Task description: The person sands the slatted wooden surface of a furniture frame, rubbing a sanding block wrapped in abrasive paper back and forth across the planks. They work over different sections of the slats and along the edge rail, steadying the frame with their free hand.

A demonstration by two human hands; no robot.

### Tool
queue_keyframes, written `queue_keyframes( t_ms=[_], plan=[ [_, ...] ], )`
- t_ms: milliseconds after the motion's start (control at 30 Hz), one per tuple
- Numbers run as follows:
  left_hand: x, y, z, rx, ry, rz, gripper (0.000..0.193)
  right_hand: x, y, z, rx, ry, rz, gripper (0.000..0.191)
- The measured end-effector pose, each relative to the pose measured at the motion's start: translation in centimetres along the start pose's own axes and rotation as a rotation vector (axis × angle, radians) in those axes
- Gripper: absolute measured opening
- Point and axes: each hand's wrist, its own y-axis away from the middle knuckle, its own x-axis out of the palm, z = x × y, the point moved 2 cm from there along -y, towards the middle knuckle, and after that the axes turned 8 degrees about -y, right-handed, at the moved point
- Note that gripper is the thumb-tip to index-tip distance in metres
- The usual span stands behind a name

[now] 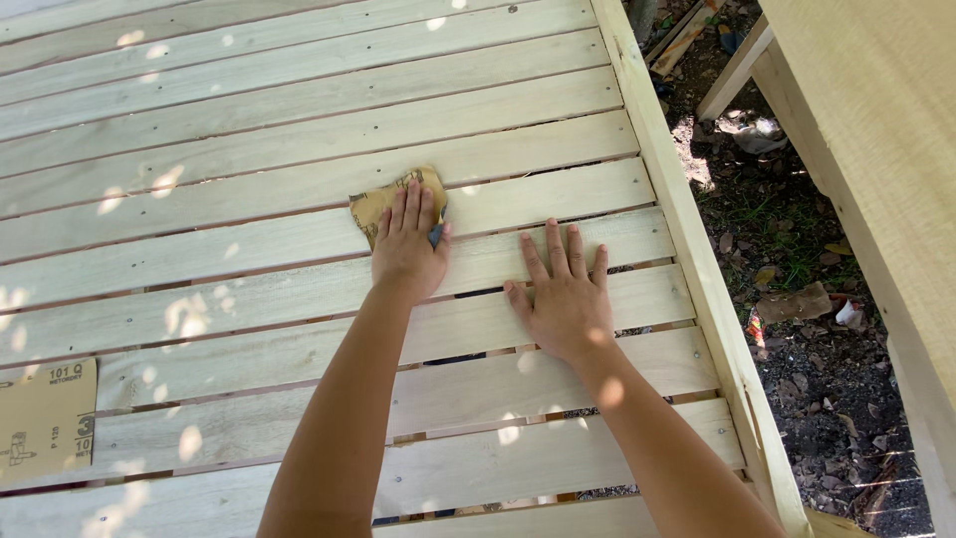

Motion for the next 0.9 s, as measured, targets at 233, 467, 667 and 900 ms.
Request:
queue_keyframes(
  t_ms=[233, 467, 667, 900],
  plan=[
    [0.0, 2.2, -1.3, 0.023, -0.046, -0.006, 0.071, -0.5, -0.4, 0.2, 0.016, 0.033, -0.004, 0.075],
    [1.4, 17.9, -3.0, 0.222, -0.081, -0.069, 0.073, -0.1, -0.9, 0.0, 0.005, 0.028, 0.011, 0.075],
    [1.2, 8.3, -1.4, 0.052, -0.102, 0.022, 0.069, -0.2, -0.5, 0.1, -0.003, 0.018, -0.011, 0.075],
    [-0.8, -3.7, 0.3, -0.073, -0.089, 0.028, 0.069, -0.8, -0.1, 0.2, 0.031, 0.013, 0.034, 0.074]
  ],
)
